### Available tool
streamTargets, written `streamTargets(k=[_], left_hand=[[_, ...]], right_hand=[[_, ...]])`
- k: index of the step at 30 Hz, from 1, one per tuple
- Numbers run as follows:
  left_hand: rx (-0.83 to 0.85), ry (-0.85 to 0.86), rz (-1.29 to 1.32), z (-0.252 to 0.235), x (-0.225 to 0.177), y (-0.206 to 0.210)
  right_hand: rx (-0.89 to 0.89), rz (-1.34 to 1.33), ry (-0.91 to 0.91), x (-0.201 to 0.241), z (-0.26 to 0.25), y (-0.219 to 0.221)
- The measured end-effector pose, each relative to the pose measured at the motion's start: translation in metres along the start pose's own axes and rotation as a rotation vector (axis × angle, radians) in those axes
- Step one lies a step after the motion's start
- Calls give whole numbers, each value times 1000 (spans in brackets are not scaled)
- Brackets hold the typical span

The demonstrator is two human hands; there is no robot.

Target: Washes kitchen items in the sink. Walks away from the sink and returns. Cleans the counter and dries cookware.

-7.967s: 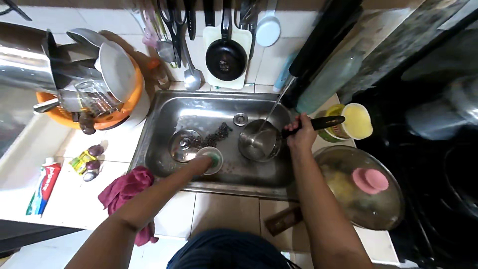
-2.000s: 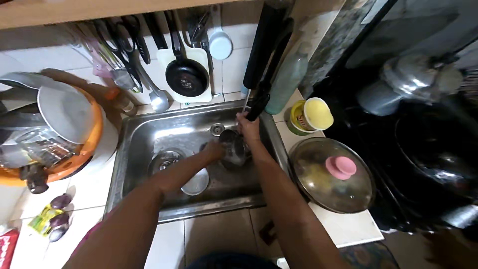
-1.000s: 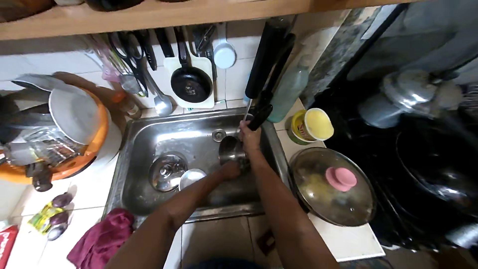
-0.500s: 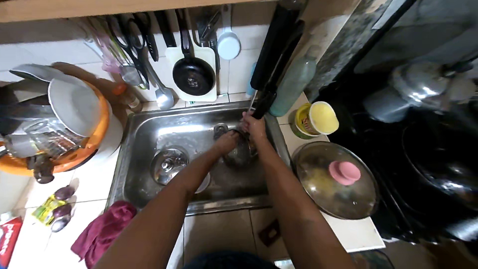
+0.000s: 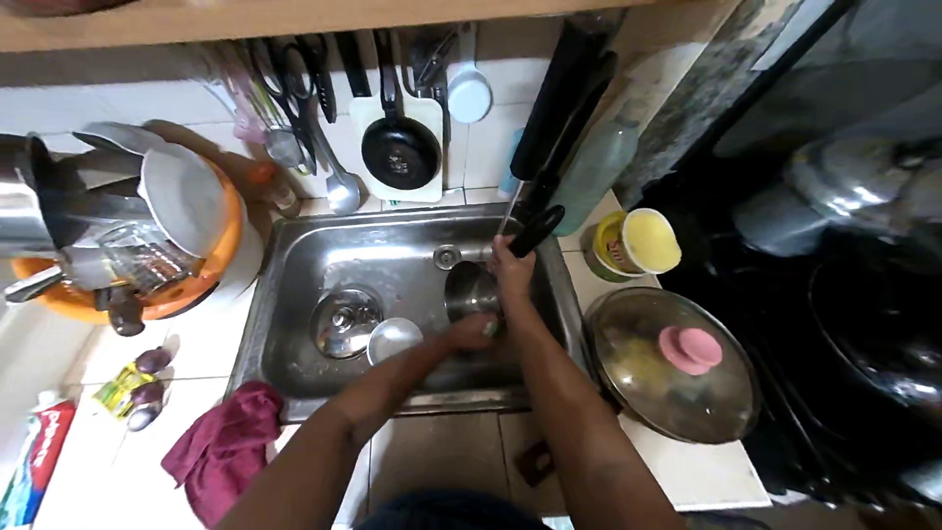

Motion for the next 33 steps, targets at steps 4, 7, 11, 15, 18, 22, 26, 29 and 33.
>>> streamTargets(k=[4,7,11,15,18,22,26,29,33], left_hand=[[25,-118,-133,11,-9,-9],[78,-83,-255,27,1,-27],[114,-82,-478,44,18,-54],[111,-174,-690,55,36,-84],[88,-268,-781,58,53,-97],[158,-468,-821,58,58,-101],[202,-609,-806,47,44,-97],[219,-625,-642,29,15,-85],[116,-578,-473,-5,5,-67]], right_hand=[[166,135,-48,15,14,-3],[218,-52,-149,28,22,-9],[50,-3,-33,65,21,-21],[-69,337,515,85,12,-34],[47,659,709,73,4,-51],[329,1147,881,40,3,-64],[585,1327,927,22,11,-59],[701,1397,953,10,18,-51],[764,1432,943,-12,37,-57]])
Point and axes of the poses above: each hand's wrist, its own z-axis away from the middle knuckle, its own y-axis out of the palm, x = y × z, the point moved 1 cm from there along -z, towards the middle knuckle, and after that the axes turned 9 degrees about -z, right-handed, at the moved point
